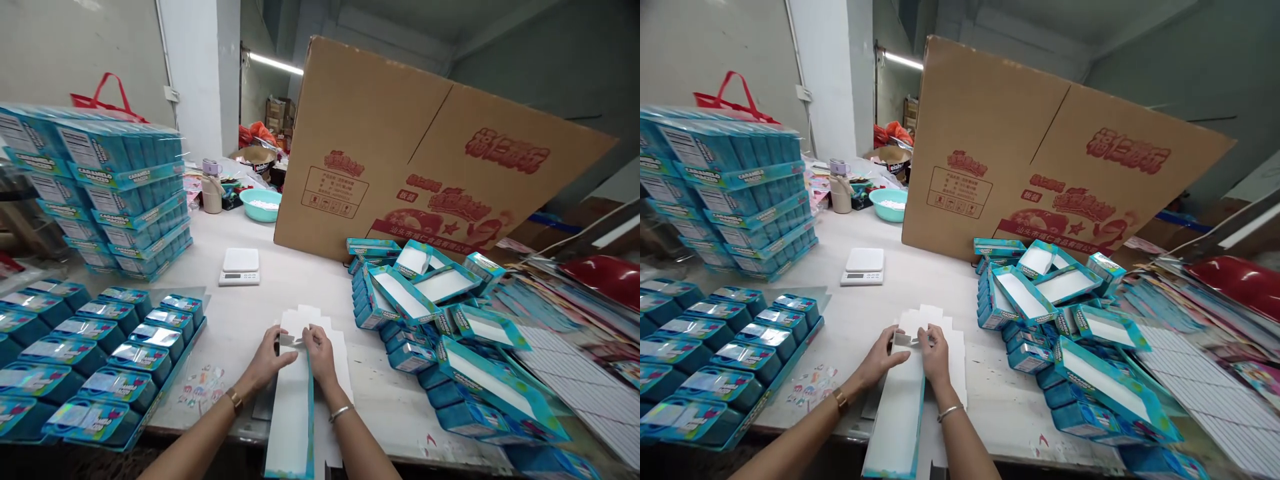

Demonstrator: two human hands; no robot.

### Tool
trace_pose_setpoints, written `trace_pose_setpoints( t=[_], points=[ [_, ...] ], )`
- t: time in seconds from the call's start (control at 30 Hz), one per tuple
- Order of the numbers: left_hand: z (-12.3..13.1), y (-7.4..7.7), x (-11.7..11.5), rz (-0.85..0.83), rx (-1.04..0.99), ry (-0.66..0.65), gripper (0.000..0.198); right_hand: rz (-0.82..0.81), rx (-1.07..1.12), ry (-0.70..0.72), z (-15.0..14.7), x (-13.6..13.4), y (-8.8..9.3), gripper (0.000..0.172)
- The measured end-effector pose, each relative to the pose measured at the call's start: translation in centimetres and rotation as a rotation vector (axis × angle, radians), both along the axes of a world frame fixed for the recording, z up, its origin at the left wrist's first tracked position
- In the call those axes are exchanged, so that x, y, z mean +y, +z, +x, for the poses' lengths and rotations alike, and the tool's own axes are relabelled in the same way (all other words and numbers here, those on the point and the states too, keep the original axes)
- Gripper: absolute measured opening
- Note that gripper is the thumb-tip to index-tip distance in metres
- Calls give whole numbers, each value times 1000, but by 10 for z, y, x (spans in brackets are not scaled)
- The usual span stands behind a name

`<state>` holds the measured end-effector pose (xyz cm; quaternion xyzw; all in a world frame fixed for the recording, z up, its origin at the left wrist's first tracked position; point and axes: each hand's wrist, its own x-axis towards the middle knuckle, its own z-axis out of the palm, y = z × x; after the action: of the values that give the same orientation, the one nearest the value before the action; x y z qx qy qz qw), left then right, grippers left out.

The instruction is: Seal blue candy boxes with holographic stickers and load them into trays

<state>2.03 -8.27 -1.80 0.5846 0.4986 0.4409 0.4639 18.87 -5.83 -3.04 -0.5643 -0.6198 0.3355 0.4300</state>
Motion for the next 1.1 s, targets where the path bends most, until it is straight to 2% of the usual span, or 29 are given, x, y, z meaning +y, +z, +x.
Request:
trace_pose_setpoints(
  t=[0.13,0.17,0.3,0.37,0.43,0.57,0.67,0.77,0.83,0.9,1.0,1.1],
  points=[
    [11,-10,-3,40,-125,125,89,-2,-24,-49,-7,-1,-7,44],
    [11,-10,-3,52,-92,130,88,0,-36,-55,-8,-2,-8,45],
    [3,-3,-1,75,127,19,57,-4,-120,-33,-4,-3,-4,55],
    [-1,-1,-1,61,140,-30,59,-19,-189,51,4,1,4,63],
    [-5,-1,-2,48,132,-49,64,-44,-282,213,16,8,15,61],
    [-8,-1,-2,14,100,-69,67,-75,-550,537,34,19,42,25],
    [-6,1,-1,-16,89,-84,70,-48,-799,600,21,21,53,27],
    [-5,8,-2,-48,122,-112,74,-26,-1012,634,-3,21,57,29],
    [-9,15,-4,-84,196,-134,78,-30,-1111,657,-13,20,57,31],
    [-16,24,-7,-78,380,-207,80,-47,-1179,651,-13,17,57,28],
    [-26,36,-10,8,686,-372,67,-87,-1238,568,3,6,57,30],
    [-26,41,-12,79,849,-415,57,-112,-1248,490,30,-6,62,33]
  ],
)
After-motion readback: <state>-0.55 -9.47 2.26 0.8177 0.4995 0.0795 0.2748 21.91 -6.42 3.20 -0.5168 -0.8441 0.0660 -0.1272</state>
